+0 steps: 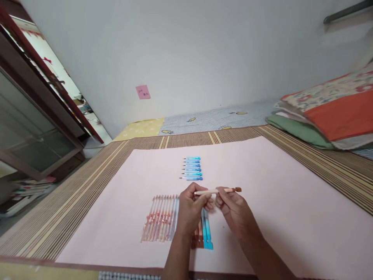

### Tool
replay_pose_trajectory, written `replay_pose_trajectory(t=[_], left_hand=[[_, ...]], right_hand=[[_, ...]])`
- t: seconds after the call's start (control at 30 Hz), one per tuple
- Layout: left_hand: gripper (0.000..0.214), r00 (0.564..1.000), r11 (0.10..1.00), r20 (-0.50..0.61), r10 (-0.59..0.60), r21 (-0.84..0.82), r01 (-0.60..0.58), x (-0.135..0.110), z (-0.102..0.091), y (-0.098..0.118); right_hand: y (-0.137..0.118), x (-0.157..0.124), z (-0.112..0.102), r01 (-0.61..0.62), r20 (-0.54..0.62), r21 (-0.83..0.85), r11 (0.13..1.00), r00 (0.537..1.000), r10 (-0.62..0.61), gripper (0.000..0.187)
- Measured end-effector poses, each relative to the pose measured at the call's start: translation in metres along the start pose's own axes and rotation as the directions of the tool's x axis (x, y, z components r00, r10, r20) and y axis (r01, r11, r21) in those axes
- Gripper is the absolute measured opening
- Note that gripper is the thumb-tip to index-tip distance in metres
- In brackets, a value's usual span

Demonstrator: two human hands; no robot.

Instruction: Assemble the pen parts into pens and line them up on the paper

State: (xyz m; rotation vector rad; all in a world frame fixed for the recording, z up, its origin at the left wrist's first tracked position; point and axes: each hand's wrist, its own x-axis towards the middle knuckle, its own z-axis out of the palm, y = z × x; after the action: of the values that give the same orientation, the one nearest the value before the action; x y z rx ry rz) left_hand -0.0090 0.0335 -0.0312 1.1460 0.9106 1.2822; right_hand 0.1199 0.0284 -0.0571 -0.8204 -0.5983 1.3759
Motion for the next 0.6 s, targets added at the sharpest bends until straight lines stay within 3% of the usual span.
replay_pose_trajectory(t=[0.3,0.43,0.6], left_hand=[[0.03,1.0,0.994,-0.01,-0.021,0.108,0.022,-0.002,0.0,-0.001],[0.046,0.999,0.974,-0.004,-0.05,0.219,0.049,-0.002,-0.003,0.0],[0.054,0.985,0.962,0.059,-0.161,0.233,0.143,0.003,-0.01,-0.001]], right_hand=[[0.004,0.003,-0.005,0.125,0.012,-0.116,0.985,0.992,-0.125,0.034],[0.003,0.004,-0.009,0.212,0.063,-0.247,0.946,0.977,-0.203,0.03],[-0.002,0.004,-0.015,0.231,0.108,-0.314,0.921,0.972,-0.207,0.028]])
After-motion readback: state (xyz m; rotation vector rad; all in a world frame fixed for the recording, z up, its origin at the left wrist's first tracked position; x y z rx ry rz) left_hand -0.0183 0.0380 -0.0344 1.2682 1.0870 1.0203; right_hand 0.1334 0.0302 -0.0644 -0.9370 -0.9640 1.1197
